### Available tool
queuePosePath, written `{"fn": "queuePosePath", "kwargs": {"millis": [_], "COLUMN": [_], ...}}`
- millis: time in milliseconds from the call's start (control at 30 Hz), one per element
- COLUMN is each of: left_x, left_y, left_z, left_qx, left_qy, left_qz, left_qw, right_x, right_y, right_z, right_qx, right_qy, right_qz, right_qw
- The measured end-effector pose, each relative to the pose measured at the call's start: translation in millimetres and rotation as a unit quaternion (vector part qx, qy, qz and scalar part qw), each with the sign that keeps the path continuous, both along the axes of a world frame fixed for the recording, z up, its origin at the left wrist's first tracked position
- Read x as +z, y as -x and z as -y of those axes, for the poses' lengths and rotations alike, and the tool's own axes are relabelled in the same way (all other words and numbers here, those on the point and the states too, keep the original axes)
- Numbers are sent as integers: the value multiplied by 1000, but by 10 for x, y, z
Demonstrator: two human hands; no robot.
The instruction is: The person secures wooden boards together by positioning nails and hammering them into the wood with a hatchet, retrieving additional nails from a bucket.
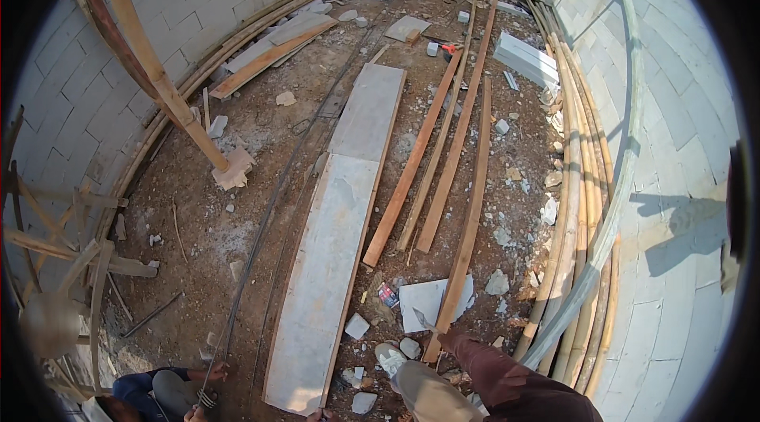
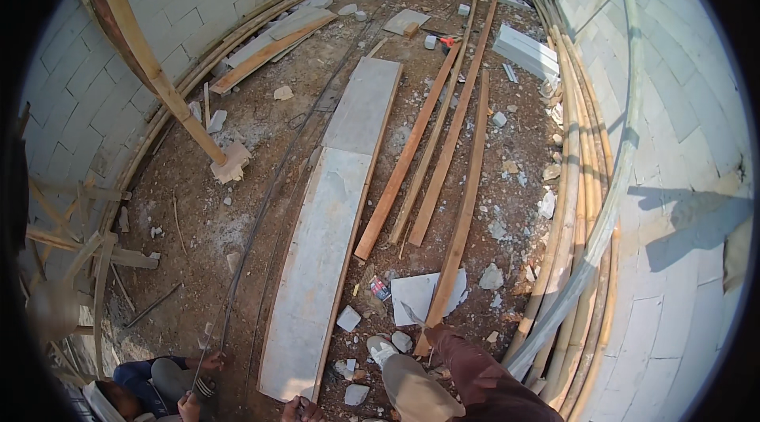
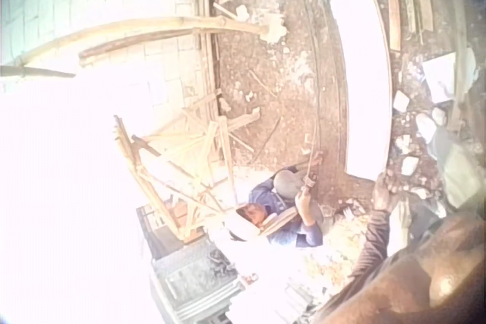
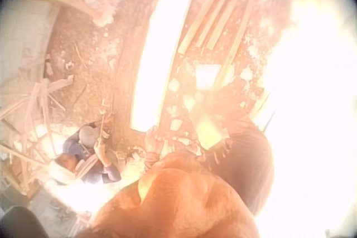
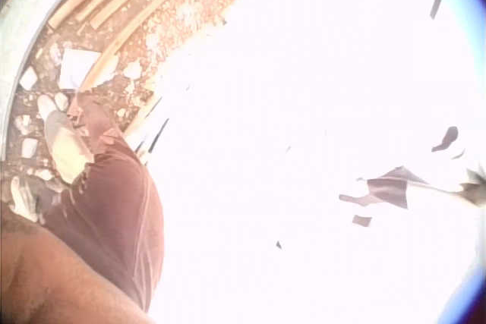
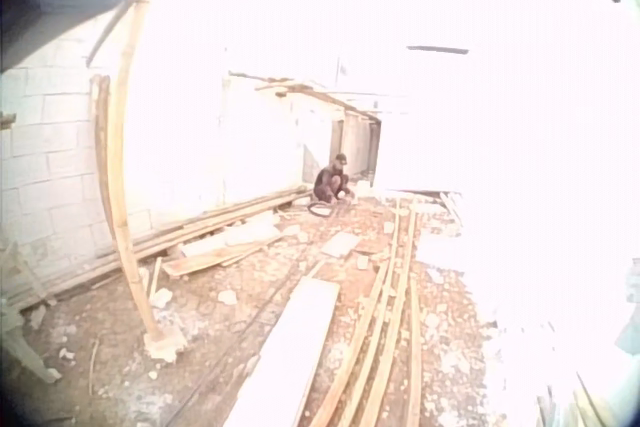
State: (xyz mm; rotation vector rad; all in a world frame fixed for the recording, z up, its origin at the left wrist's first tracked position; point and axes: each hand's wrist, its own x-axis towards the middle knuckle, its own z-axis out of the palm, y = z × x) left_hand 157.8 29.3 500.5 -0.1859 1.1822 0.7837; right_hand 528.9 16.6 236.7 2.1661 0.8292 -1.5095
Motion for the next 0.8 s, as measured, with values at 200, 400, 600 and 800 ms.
{"fn": "queuePosePath", "kwargs": {"millis": [200, 400, 600, 800], "left_x": [356, 661, 989, 1202], "left_y": [-429, -668, -953, -1289], "left_z": [-397, -516, -870, -1261], "left_qx": [-88, -122, -148, -187], "left_qy": [81, -55, -41, -91], "left_qz": [-21, 14, 11, 21], "left_qw": [993, 991, 988, 978], "right_x": [-1024, 1321, 1572, 1540], "right_y": [-1130, -895, -541, -685], "right_z": [2318, 1857, 1675, 1896], "right_qx": [335, 73, -163, -264], "right_qy": [64, -3, 12, -79], "right_qz": [78, -24, -54, -119], "right_qw": [937, 997, 985, 954]}}
